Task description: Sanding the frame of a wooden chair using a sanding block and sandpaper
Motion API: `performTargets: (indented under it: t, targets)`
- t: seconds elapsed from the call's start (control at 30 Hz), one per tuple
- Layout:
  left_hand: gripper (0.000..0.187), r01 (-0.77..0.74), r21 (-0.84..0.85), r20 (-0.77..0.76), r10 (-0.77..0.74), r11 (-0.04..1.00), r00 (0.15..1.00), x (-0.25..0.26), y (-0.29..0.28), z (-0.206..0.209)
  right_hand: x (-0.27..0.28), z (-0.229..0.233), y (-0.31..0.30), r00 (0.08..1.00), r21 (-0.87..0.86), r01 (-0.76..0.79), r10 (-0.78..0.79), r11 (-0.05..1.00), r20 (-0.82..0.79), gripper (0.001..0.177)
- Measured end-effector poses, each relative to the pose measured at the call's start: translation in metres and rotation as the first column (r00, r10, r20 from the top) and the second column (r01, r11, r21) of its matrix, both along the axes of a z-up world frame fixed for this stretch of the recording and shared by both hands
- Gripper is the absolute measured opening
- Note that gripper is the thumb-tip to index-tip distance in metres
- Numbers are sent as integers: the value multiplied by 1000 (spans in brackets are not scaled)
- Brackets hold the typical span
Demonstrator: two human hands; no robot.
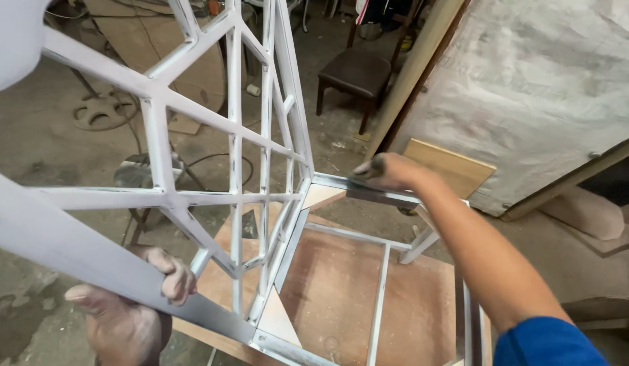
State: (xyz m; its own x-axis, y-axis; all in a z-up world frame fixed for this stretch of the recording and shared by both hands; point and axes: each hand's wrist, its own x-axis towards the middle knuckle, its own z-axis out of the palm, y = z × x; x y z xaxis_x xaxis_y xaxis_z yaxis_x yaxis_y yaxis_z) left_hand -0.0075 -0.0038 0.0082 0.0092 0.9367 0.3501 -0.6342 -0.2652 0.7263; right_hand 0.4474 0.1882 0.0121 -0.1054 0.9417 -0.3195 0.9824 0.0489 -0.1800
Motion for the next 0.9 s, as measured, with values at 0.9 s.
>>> performTargets:
  t: [0.9]
  targets:
    - [48,980,-108,-469,-861,-164,-196,-113,217,-137,59,-6,-289,874,-15,480,-477,877,89,16]
